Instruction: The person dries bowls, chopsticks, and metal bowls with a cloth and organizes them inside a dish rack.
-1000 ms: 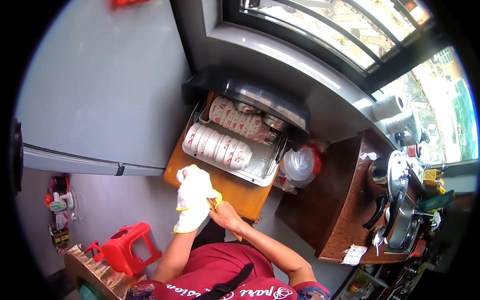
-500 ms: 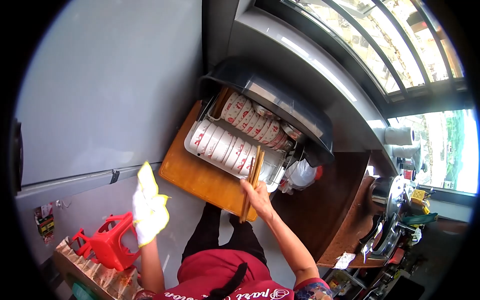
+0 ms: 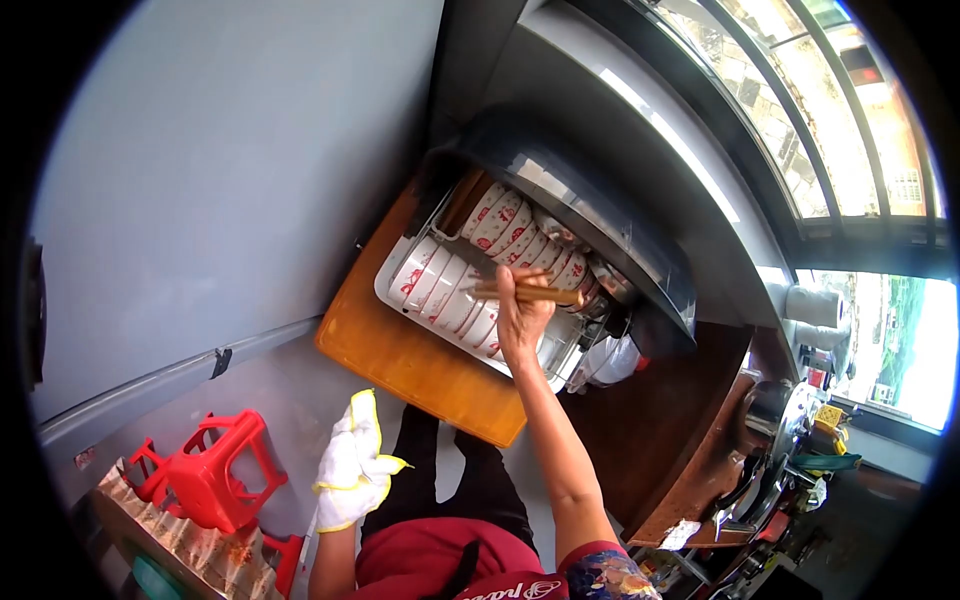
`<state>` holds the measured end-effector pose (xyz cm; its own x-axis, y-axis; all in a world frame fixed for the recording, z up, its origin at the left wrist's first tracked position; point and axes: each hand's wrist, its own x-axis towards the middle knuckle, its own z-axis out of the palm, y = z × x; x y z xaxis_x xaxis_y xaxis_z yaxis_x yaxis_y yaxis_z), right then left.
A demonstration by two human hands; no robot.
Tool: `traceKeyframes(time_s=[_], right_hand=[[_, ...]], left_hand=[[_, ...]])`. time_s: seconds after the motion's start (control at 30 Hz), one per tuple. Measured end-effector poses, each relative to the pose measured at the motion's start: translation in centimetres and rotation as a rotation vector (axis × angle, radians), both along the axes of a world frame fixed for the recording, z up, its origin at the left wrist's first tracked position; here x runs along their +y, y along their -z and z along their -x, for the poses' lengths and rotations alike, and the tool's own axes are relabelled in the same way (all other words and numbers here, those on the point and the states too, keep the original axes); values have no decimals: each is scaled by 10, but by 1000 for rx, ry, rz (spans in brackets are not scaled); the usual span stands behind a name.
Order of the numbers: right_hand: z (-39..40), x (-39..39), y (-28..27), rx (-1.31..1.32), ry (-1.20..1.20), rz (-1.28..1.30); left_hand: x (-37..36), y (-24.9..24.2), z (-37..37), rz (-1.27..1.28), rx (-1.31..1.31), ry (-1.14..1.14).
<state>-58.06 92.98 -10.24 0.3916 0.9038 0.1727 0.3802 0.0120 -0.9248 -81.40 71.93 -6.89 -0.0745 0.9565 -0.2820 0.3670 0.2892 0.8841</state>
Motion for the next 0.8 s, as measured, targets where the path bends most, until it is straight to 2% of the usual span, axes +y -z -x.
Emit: traceKeyframes(time_s=[0.1,0.2,0.3,0.37,0.43,0.53,0.63,0.8], right_hand=[[14,29,18,175,75,19],[30,51,13,162,57,-56],[36,65,32,69,56,-124],[39,68,37,27,68,-71],[40,70,42,-63,47,-59],[44,71,51,-62,1,-17],[43,76,61,-231,28,-57],[47,93,71,-183,96,249]], left_hand=[[-7,10,23,-44,221,200],[2,-3,33,-30,368,303],[6,-9,29,-112,480,219],[7,-10,27,-202,549,152],[6,-8,28,-152,507,113],[2,-8,31,37,368,126],[5,-12,33,28,388,167],[8,-11,35,41,407,209]])
